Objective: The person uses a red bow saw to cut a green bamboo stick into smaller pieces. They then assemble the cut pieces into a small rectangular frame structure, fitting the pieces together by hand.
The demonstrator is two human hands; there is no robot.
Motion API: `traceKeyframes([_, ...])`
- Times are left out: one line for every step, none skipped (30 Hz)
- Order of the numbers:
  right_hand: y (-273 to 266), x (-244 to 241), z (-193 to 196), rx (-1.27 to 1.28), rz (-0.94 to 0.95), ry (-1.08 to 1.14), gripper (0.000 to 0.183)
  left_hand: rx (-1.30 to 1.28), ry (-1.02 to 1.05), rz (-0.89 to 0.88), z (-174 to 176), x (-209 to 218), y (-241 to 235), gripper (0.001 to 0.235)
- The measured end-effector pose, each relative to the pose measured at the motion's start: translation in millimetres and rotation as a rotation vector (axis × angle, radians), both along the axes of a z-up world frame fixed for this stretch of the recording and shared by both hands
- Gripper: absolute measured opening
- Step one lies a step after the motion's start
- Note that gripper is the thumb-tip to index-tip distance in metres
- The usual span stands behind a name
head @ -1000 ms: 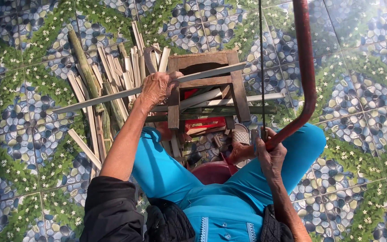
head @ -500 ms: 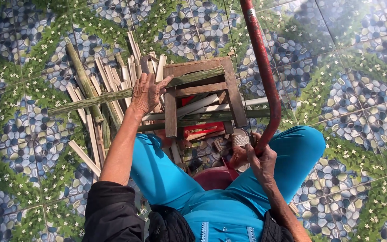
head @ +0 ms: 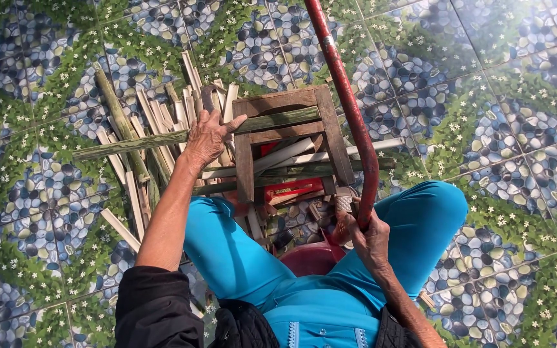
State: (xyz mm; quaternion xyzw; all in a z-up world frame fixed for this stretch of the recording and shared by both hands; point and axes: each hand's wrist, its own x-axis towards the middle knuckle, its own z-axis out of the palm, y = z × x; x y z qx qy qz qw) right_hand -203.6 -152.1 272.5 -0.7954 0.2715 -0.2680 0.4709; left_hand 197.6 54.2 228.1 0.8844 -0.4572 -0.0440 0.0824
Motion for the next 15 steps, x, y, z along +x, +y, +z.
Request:
traceKeyframes([3,3,11,-0.011,0.004,-0.014,0.025,0.006,-0.021,-0.007,1,0,-1,0.057])
traceKeyframes([2,3,8,-0.01,0.0,-0.014,0.025,0.007,-0.021,-0.011,-1,3,-1,0.057])
traceKeyframes([1,3,5,-0.007,-0.005,-0.034,0.025,0.021,-0.033,-0.016,-2,5,-1,0.056])
traceKeyframes([0,2,2,-0.006,-0.008,-0.053,0.025,0.034,-0.043,-0.018,-4,6,-1,0.055])
traceKeyframes([-1,-2,-6,-0.006,-0.009,-0.052,0.025,0.033,-0.042,-0.019,1,3,-2,0.055])
traceKeyframes([-3,-5,-14,-0.015,0.0,-0.041,0.024,0.037,-0.051,-0.017,6,1,-2,0.054])
traceKeyframes([-5,-8,-22,-0.024,0.01,-0.03,0.023,0.04,-0.06,-0.016,11,-1,-3,0.054])
traceKeyframes([-7,-9,-21,-0.026,0.011,-0.029,0.023,0.037,-0.06,-0.015,9,5,3,0.054])
traceKeyframes([-8,-10,-20,-0.008,0.004,-0.055,0.023,0.016,-0.07,-0.011,6,11,8,0.053])
traceKeyframes([-10,-12,-19,0.01,-0.001,-0.079,0.023,-0.004,-0.079,-0.005,3,15,15,0.053])
traceKeyframes([-14,-14,-20,0.008,0.002,-0.077,0.023,-0.006,-0.077,-0.002,2,18,23,0.053])
traceKeyframes([-17,-15,-21,-0.01,-0.014,-0.057,0.017,-0.058,-0.096,0.012,4,23,31,0.054])
traceKeyframes([-20,-16,-22,-0.028,-0.029,-0.037,0.015,-0.11,-0.115,0.027,5,28,40,0.055])
traceKeyframes([-22,-16,-24,-0.026,-0.028,-0.041,0.015,-0.108,-0.119,0.027,23,25,37,0.055])
traceKeyframes([-24,-16,-26,0.007,-0.034,-0.064,0.02,-0.254,-0.108,0.023,41,23,35,0.055])
